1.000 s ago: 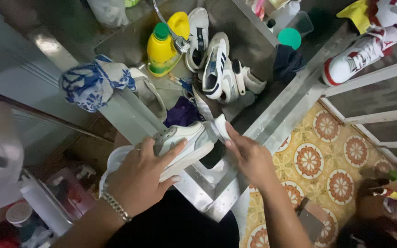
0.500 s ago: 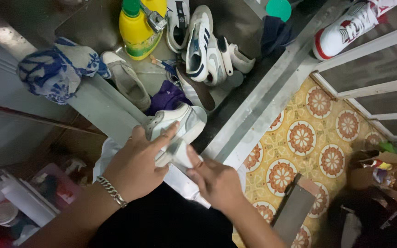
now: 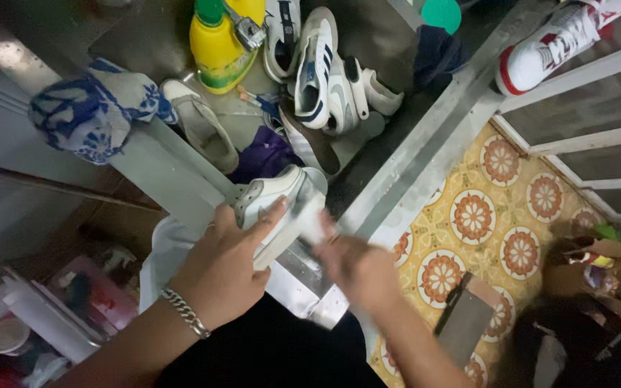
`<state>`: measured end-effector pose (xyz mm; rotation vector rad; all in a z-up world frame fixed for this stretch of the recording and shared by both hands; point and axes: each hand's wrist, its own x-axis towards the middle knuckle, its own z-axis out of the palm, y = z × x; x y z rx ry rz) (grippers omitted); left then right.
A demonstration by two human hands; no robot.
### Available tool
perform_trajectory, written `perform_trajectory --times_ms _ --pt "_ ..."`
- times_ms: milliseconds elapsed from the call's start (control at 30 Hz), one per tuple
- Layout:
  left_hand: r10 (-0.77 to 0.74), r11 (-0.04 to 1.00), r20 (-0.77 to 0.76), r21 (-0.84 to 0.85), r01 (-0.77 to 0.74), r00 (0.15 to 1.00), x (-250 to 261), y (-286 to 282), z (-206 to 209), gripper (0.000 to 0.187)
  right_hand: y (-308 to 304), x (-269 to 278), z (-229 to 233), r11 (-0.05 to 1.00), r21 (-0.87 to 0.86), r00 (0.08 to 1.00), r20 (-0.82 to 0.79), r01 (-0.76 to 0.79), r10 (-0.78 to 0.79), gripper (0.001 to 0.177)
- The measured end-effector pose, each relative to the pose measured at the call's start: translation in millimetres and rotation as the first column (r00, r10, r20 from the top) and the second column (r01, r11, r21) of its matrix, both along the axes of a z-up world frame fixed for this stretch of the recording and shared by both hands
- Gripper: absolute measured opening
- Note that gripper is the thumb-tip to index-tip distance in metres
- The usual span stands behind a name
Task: The person cleans sneakers in a sink by scrubbing the soles with a brush and wiping the surfaces with a cloth. They use a small tool to clean the edges of a shoe.
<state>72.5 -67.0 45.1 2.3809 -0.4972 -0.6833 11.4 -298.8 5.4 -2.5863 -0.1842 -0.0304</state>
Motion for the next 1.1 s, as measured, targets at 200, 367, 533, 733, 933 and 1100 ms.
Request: perform_trajectory --times_ms 200,367,533,733,933,1100 --pt "-0.025 0.999 -0.042 0.026 0.026 0.999 2.5 0.9 0.7 0.102 -3.8 3.6 -1.9 0.999 0.019 0.998 -0.065 0.026 -0.025 0.024" --pt "-0.011 0.999 -0.028 0.036 0.012 1.000 2.3 -1.0 0.6 0.102 18.4 -23.6 1.0 0.972 0.093 0.975 0.069 -0.218 0.212 0.026" --pt "-0.017 0.999 -0.082 0.030 0.020 0.996 2.5 -0.2 0.5 0.104 -10.4 1.3 -4.7 0.998 -0.006 0.998 -0.005 -0.067 0.067 0.018" --pt "-0.022 0.997 -0.084 0.067 0.028 0.996 3.6 -0.3 3.7 0.107 -17.4 -0.9 -8.5 0.994 0.019 0.993 0.046 -0.108 0.107 0.009" --pt "-0.037 0.998 -0.041 0.052 0.039 0.998 4.1 -1.5 -1.1 0.108 -0.6 -16.8 4.5 0.988 0.024 0.988 -0.021 -0.150 0.150 0.043" --pt "-0.008 1.000 -0.019 0.027 0.009 1.000 0.5 -1.2 0.4 0.104 -16.0 4.4 3.5 0.986 -0.136 0.996 -0.006 -0.093 0.093 0.020"
